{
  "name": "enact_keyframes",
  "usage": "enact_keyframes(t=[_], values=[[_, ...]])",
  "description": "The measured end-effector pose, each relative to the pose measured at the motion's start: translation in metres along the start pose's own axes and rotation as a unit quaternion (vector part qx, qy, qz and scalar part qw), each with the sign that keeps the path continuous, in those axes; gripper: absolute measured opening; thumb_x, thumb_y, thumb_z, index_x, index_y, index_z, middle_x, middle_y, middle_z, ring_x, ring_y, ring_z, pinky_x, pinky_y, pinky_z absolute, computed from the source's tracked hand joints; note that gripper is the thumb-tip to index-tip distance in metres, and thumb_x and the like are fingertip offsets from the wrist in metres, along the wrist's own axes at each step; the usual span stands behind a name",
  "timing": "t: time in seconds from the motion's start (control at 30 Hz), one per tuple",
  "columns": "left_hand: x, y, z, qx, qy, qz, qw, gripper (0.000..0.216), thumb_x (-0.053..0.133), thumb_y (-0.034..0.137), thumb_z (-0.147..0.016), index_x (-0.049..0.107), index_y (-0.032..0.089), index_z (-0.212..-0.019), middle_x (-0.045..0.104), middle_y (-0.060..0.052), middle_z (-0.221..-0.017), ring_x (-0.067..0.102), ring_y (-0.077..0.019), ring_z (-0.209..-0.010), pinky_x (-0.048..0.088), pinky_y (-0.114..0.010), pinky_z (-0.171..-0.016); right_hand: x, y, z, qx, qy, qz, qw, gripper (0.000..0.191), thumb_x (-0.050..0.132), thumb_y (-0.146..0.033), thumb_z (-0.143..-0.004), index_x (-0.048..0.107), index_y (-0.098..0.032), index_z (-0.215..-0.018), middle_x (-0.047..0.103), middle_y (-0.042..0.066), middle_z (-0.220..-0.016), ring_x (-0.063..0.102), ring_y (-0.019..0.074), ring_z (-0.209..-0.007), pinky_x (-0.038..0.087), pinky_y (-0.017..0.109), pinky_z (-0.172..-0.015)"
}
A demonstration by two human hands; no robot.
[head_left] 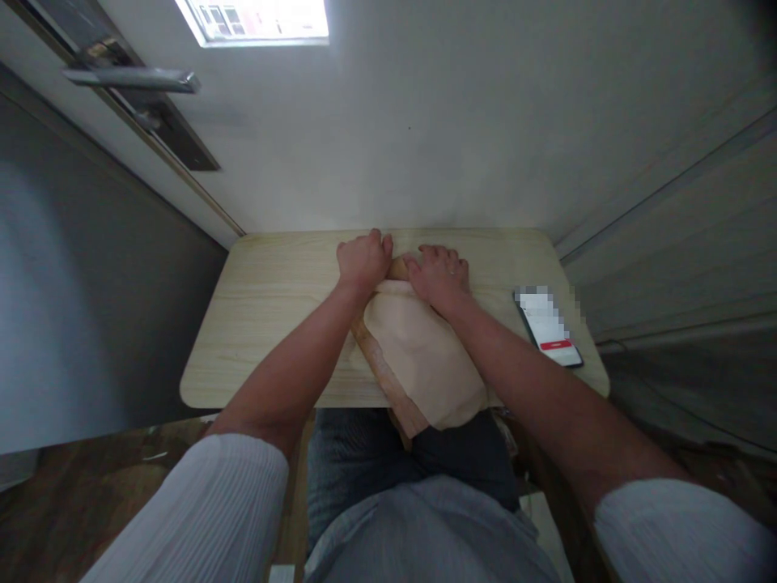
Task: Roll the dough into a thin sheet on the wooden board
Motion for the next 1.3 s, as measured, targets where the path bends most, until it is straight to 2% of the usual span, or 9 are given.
enact_keyframes(t=[0.13, 0.23, 0.37, 0.5, 0.67, 0.83, 0.93, 1.1, 1.3], values=[[0.000, -0.002, 0.011, 0.010, -0.029, 0.013, 0.999, 0.052, 0.023, 0.047, -0.105, 0.065, 0.018, -0.116, 0.074, -0.017, -0.108, 0.069, -0.0308, -0.102, 0.045, -0.042, -0.090, -0.001, -0.003, 0.016, 0.000, -0.001, 0.000, 1.000, 0.049, 0.036, -0.048, -0.103, 0.063, -0.018, -0.132, 0.064, 0.017, -0.133, 0.054, 0.0350, -0.121, 0.037, 0.054, -0.103], [-0.001, -0.005, 0.028, 0.029, -0.025, 0.017, 0.999, 0.045, 0.028, 0.043, -0.105, 0.064, 0.020, -0.118, 0.072, -0.014, -0.115, 0.066, -0.0299, -0.108, 0.046, -0.041, -0.090, 0.000, -0.004, 0.038, -0.014, 0.016, 0.007, 1.000, 0.049, 0.034, -0.046, -0.105, 0.059, -0.017, -0.135, 0.063, 0.017, -0.136, 0.052, 0.0344, -0.124, 0.032, 0.057, -0.108], [-0.002, -0.012, 0.062, 0.061, -0.004, 0.013, 0.998, 0.041, 0.032, 0.041, -0.104, 0.061, 0.024, -0.127, 0.066, -0.011, -0.128, 0.058, -0.0300, -0.118, 0.046, -0.042, -0.094, -0.001, -0.005, 0.078, -0.057, 0.042, 0.012, 0.997, 0.054, 0.033, -0.048, -0.105, 0.052, -0.014, -0.144, 0.054, 0.019, -0.147, 0.042, 0.0362, -0.137, 0.022, 0.061, -0.114], [-0.006, -0.018, 0.100, 0.096, 0.021, 0.027, 0.995, 0.040, 0.034, 0.039, -0.105, 0.060, 0.025, -0.131, 0.060, -0.010, -0.141, 0.053, -0.0297, -0.126, 0.041, -0.046, -0.105, -0.006, -0.006, 0.123, -0.101, 0.053, -0.003, 0.993, 0.058, 0.036, -0.047, -0.104, 0.046, -0.010, -0.148, 0.052, 0.022, -0.149, 0.043, 0.0364, -0.137, 0.024, 0.059, -0.115], [-0.011, -0.023, 0.140, 0.092, 0.028, 0.049, 0.994, 0.045, 0.033, 0.042, -0.106, 0.054, 0.028, -0.142, 0.050, -0.008, -0.156, 0.040, -0.0288, -0.144, 0.029, -0.052, -0.117, -0.010, -0.004, 0.162, -0.139, 0.061, -0.015, 0.988, 0.060, 0.042, -0.043, -0.103, 0.044, -0.007, -0.150, 0.048, 0.023, -0.153, 0.040, 0.0360, -0.141, 0.021, 0.058, -0.118], [-0.008, -0.028, 0.166, 0.077, 0.024, 0.076, 0.994, 0.046, 0.031, 0.043, -0.106, 0.056, 0.027, -0.141, 0.049, -0.008, -0.156, 0.039, -0.0286, -0.145, 0.028, -0.057, -0.118, -0.016, 0.023, 0.163, -0.154, 0.075, -0.041, 0.984, 0.045, 0.055, -0.038, -0.096, 0.062, -0.014, -0.133, 0.063, 0.016, -0.137, 0.050, 0.0326, -0.130, 0.031, 0.051, -0.113], [-0.004, -0.028, 0.169, 0.076, 0.041, 0.096, 0.992, 0.046, 0.033, 0.042, -0.106, 0.059, 0.022, -0.137, 0.052, -0.010, -0.153, 0.044, -0.0288, -0.141, 0.032, -0.053, -0.117, -0.021, 0.046, 0.155, -0.151, 0.084, -0.050, 0.984, 0.033, 0.062, -0.034, -0.091, 0.070, -0.017, -0.119, 0.068, 0.014, -0.123, 0.054, 0.0313, -0.121, 0.036, 0.048, -0.109], [-0.002, -0.019, 0.166, 0.089, 0.072, 0.147, 0.982, 0.042, 0.039, 0.039, -0.105, 0.064, 0.016, -0.130, 0.062, -0.012, -0.141, 0.054, -0.0242, -0.133, 0.037, -0.041, -0.116, -0.024, 0.074, 0.159, -0.168, 0.094, -0.102, 0.976, 0.025, 0.064, -0.036, -0.090, 0.072, -0.020, -0.108, 0.070, 0.011, -0.115, 0.056, 0.0295, -0.114, 0.041, 0.046, -0.105], [-0.007, 0.004, 0.178, 0.158, 0.067, 0.160, 0.972, 0.040, 0.038, 0.040, -0.106, 0.070, 0.019, -0.117, 0.068, -0.010, -0.132, 0.056, -0.0237, -0.130, 0.038, -0.044, -0.114, -0.025, 0.105, 0.168, -0.175, 0.088, -0.164, 0.967, 0.030, 0.061, -0.042, -0.093, 0.071, -0.021, -0.111, 0.068, 0.012, -0.118, 0.057, 0.0288, -0.114, 0.045, 0.047, -0.104]])
Point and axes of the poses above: each hand's wrist, its own z-axis away from the middle knuckle, its own x-axis out of the palm, y = z × x, the point moved 2 cm from there along -z, towards the middle knuckle
